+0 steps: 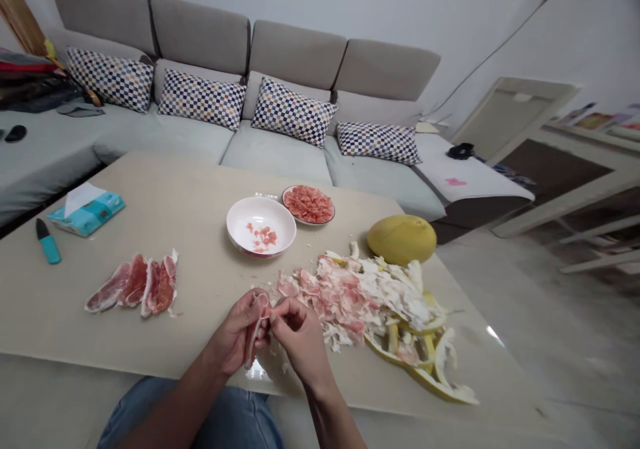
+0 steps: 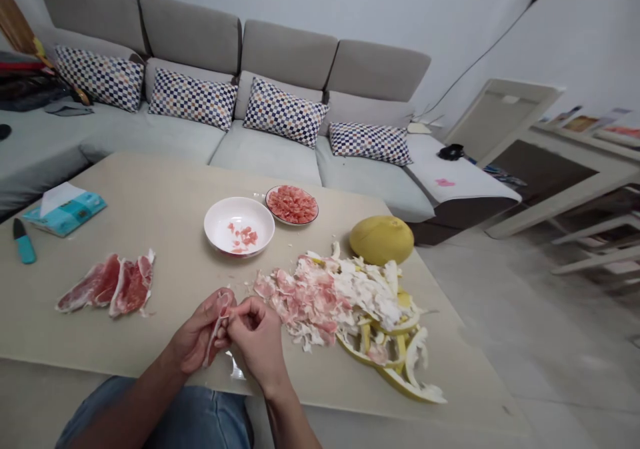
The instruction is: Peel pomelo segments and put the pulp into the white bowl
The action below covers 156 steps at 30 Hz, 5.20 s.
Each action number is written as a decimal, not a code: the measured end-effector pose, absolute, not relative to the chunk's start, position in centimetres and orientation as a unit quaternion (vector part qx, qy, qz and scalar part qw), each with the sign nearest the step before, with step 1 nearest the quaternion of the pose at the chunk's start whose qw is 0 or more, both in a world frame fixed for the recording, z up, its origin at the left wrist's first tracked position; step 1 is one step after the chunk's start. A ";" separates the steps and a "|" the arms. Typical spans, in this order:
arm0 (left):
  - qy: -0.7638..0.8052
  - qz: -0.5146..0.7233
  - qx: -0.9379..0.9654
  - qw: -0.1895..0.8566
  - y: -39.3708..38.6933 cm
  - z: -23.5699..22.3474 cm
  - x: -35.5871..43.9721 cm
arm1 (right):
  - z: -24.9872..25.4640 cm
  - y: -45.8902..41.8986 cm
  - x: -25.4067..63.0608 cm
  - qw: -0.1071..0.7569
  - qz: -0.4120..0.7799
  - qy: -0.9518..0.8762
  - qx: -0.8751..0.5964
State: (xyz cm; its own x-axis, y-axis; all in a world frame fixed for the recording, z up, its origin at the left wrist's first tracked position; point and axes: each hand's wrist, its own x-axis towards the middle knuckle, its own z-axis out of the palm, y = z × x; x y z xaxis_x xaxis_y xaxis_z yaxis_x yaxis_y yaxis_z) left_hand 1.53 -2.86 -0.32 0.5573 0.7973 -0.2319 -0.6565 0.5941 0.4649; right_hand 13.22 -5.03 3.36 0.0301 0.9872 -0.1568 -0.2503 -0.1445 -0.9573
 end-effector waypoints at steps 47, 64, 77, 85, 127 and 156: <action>0.326 0.381 0.323 0.802 -2.0 1.4 -0.5 | 0.3 -4.0 19.8 0.440 0.155 -0.653 -0.597; 0.414 0.360 0.551 0.629 -2.2 -0.4 0.7 | 2.0 -4.9 20.0 0.443 0.187 -0.673 -0.562; 0.379 0.330 0.643 0.578 -2.2 -0.4 0.4 | 3.3 -4.9 19.5 0.356 0.170 -0.780 -0.486; 0.359 0.309 0.681 0.559 -2.2 0.3 0.3 | 4.2 -3.9 20.0 0.286 0.334 -0.719 -0.539; 0.290 0.254 0.834 0.395 -2.3 -0.4 0.1 | 7.6 -2.1 20.6 0.065 0.313 -0.886 -0.336; 0.287 0.294 0.851 0.328 -1.9 -1.0 0.1 | 2.2 -2.5 19.6 0.192 0.422 -0.680 -0.568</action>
State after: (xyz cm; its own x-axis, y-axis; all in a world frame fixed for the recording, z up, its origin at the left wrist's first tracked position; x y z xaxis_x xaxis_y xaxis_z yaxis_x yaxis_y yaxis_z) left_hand 0.07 -1.86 -1.01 0.6621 0.6810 0.3127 0.2953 -0.6206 0.7264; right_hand 19.57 -2.46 2.23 -0.2808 0.9345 -0.2189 0.6101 -0.0023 -0.7923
